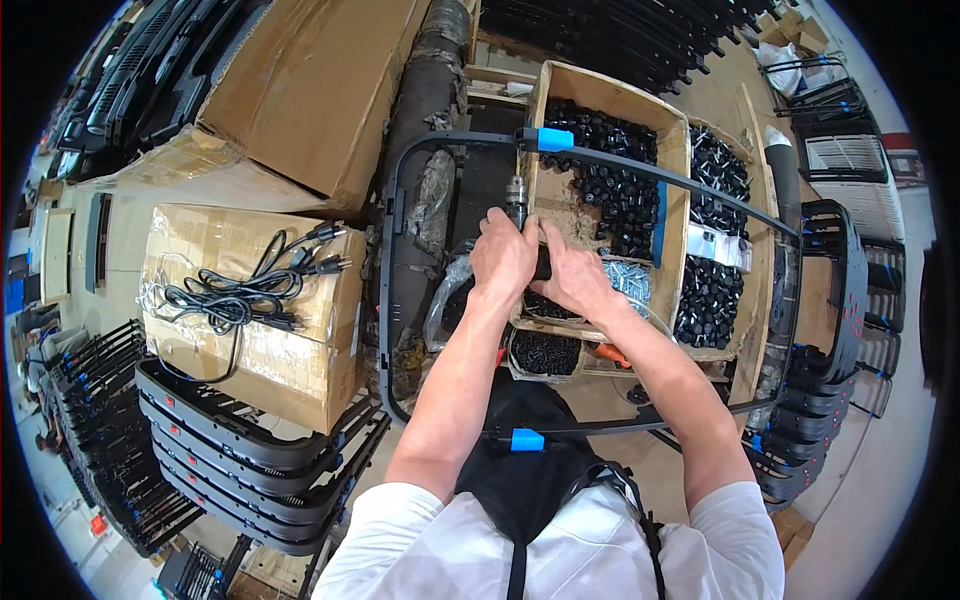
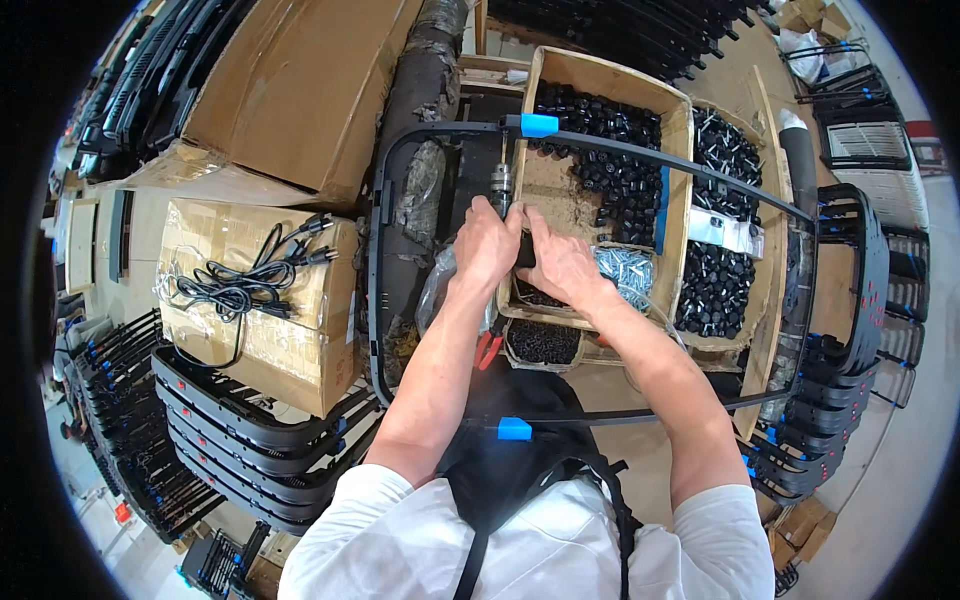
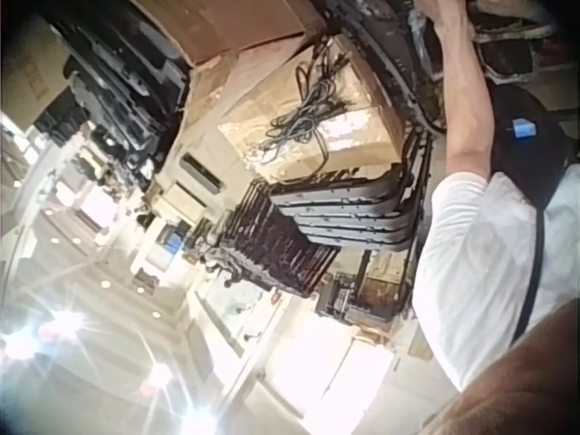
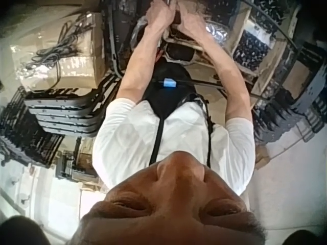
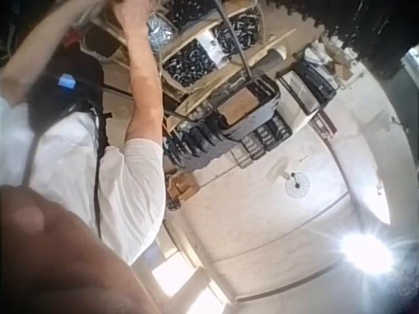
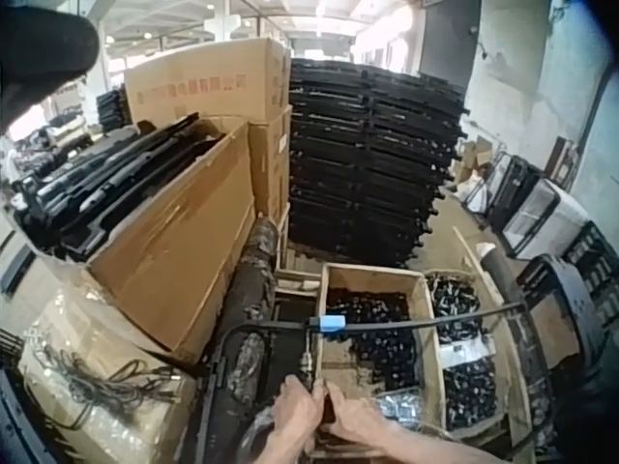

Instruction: Assembling plastic components onto metal frames using an electric screwdriver and zip ties in a factory setting.

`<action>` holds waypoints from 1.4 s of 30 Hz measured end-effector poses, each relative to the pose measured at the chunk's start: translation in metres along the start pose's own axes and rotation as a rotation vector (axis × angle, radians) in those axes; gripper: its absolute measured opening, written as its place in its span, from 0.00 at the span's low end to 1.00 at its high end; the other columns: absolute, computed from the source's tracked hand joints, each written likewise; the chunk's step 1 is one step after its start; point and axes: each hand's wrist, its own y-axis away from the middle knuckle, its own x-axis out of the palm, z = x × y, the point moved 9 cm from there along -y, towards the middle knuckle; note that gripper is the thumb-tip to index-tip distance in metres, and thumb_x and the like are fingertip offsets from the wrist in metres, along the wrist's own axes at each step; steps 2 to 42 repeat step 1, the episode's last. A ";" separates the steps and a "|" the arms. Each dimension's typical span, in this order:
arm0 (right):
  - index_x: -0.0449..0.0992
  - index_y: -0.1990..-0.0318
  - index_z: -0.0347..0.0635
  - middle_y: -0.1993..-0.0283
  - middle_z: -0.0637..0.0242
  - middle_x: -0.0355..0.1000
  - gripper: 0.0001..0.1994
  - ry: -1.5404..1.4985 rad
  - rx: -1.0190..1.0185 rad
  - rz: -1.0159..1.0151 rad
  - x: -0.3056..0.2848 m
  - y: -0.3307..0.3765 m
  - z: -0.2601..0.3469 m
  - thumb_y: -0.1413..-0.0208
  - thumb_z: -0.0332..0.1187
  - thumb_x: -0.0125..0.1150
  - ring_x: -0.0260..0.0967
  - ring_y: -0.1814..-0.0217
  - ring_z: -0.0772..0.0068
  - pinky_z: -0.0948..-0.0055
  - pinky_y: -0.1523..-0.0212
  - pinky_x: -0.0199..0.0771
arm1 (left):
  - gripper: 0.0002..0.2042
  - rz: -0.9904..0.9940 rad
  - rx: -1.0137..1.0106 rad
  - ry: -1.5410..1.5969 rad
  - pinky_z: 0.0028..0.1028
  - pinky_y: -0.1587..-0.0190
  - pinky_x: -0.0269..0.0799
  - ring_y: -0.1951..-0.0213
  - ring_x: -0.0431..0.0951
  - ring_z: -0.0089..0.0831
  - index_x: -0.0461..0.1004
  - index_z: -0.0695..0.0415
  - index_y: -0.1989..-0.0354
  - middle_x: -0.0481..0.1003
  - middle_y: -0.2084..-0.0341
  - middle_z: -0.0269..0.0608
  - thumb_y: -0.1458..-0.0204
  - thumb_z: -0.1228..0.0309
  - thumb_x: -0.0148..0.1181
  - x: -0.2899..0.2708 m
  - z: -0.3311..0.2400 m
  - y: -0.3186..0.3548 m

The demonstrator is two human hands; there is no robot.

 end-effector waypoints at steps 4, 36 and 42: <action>0.51 0.24 0.37 0.57 0.34 0.80 0.52 -0.010 -0.002 -0.002 0.002 -0.002 0.000 0.52 0.43 0.79 0.82 0.55 0.35 0.44 0.52 0.82 | 0.29 0.001 0.004 -0.003 0.55 0.50 0.80 0.53 0.82 0.68 0.66 0.70 0.48 0.76 0.51 0.72 0.34 0.49 0.59 0.000 0.003 -0.001; 0.51 0.24 0.37 0.57 0.34 0.80 0.52 -0.010 -0.002 -0.002 0.002 -0.002 0.000 0.52 0.43 0.79 0.82 0.55 0.35 0.44 0.52 0.82 | 0.29 0.001 0.004 -0.003 0.55 0.50 0.80 0.53 0.82 0.68 0.66 0.70 0.48 0.76 0.51 0.72 0.34 0.49 0.59 0.000 0.003 -0.001; 0.51 0.24 0.37 0.57 0.34 0.80 0.52 -0.010 -0.002 -0.002 0.002 -0.002 0.000 0.52 0.43 0.79 0.82 0.55 0.35 0.44 0.52 0.82 | 0.29 0.001 0.004 -0.003 0.55 0.50 0.80 0.53 0.82 0.68 0.66 0.70 0.48 0.76 0.51 0.72 0.34 0.49 0.59 0.000 0.003 -0.001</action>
